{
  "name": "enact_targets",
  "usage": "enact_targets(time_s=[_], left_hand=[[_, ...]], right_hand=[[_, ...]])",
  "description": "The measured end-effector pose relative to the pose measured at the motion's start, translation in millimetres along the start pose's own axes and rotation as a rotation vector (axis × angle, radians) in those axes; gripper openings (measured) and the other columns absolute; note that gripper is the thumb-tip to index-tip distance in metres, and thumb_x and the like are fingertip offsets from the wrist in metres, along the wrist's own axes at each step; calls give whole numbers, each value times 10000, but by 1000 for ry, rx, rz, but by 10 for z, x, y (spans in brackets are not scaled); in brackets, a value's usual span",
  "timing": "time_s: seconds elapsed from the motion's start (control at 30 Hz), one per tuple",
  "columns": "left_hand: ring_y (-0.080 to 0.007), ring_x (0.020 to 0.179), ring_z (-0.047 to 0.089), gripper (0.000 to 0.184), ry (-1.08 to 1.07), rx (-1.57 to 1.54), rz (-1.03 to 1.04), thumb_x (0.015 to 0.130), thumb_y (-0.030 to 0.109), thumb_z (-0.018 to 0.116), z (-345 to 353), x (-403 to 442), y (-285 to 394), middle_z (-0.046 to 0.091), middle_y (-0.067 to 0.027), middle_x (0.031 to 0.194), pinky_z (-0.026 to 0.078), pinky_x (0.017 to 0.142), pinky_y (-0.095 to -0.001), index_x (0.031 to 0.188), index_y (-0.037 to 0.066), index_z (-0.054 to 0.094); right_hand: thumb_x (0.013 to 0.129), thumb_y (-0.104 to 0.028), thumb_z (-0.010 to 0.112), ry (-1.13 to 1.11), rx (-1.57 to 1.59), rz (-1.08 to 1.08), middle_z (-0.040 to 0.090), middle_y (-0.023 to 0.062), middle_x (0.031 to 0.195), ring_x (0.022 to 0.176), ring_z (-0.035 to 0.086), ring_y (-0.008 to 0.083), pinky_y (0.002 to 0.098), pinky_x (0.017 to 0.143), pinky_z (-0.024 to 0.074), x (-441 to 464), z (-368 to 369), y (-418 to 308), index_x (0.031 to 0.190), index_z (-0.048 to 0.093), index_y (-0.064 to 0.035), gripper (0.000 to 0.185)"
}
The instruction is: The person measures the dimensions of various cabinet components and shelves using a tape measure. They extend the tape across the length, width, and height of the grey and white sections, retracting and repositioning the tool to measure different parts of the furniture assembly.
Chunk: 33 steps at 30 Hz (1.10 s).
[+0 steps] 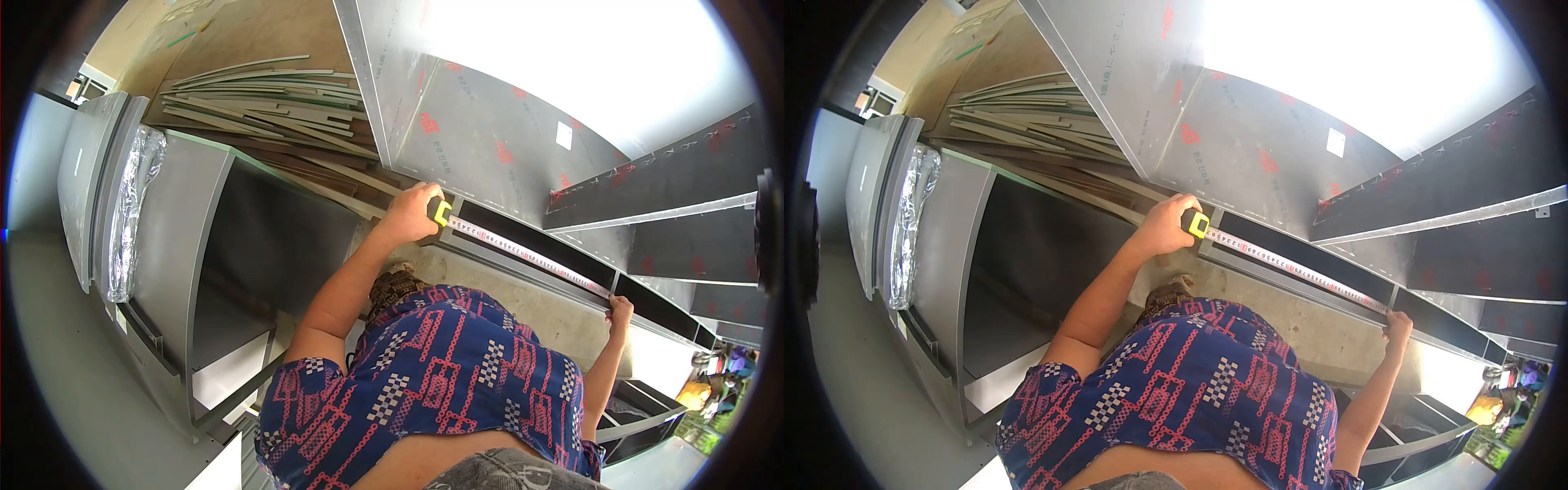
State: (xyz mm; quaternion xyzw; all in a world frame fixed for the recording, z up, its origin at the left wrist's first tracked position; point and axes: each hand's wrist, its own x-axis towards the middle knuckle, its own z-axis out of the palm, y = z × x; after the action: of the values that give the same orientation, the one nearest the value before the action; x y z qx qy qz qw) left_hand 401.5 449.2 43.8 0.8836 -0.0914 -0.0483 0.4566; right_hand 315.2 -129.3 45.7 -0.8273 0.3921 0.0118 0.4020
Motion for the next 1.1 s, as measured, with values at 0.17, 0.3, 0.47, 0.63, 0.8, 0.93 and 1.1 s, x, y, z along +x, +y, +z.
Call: enact_targets(time_s=[0.17, 0.3, 0.47, 0.63, 0.8, 0.93, 1.1], left_hand=[[-344, 874, 574, 393, 20, 24, 8, 561, 51, 659, -22, -36, 54, 578, -121, 913, 458, 725, -397, 936, 81, 544], [-349, 858, 578, 373, 39, 75, 45, 586, 70, 667, -2, -94, 130, 578, -119, 912, 460, 714, -404, 939, 88, 549], [-349, 855, 585, 334, -10, 69, 162, 634, 122, 665, 178, -248, 461, 578, -120, 934, 465, 710, -426, 948, 92, 555], [-350, 842, 593, 352, -125, 88, 226, 652, 168, 653, 395, -207, 697, 570, -123, 937, 471, 712, -446, 981, 102, 546], [-374, 827, 596, 390, -257, 88, 317, 673, 202, 642, 767, -130, 777, 557, -151, 962, 474, 724, -467, 1026, 88, 520], [-371, 852, 600, 430, -313, 74, 362, 671, 203, 640, 976, -103, 749, 542, -167, 976, 476, 753, -460, 1045, 51, 491], [-366, 824, 606, 455, -300, 87, 388, 682, 225, 642, 1100, -78, 696, 525, -165, 985, 480, 741, -462, 1063, 56, 462]], right_hand=[[808, -116, 627, 32, 1, -3, 496, 45, 546, 383, 450, 120, 255, 323, 291, -29, 26, -26, 807, 627, 34, 151], [808, -119, 632, 45, 26, -14, 505, 43, 548, 386, 456, 118, 257, 324, 293, -36, 71, 2, 797, 629, 35, 154], [810, -112, 632, 71, 1, -42, 518, 45, 547, 381, 460, 115, 260, 329, 306, -103, 130, -3, 780, 627, 37, 152], [794, -122, 649, 81, 7, -73, 512, 41, 529, 382, 464, 118, 256, 345, 328, -87, 216, 55, 740, 625, 25, 158], [773, -159, 671, 121, -47, -142, 523, 39, 514, 401, 489, 119, 266, 379, 356, -19, 284, 175, 702, 628, 2, 181], [742, -187, 683, 172, -115, -189, 559, 74, 523, 465, 535, 135, 312, 460, 415, -13, 463, 197, 705, 644, -2, 193], [729, -220, 686, 265, -204, -264, 627, 139, 648, 615, 616, 245, 373, 602, 456, 33, 652, 235, 720, 651, 6, 229]])
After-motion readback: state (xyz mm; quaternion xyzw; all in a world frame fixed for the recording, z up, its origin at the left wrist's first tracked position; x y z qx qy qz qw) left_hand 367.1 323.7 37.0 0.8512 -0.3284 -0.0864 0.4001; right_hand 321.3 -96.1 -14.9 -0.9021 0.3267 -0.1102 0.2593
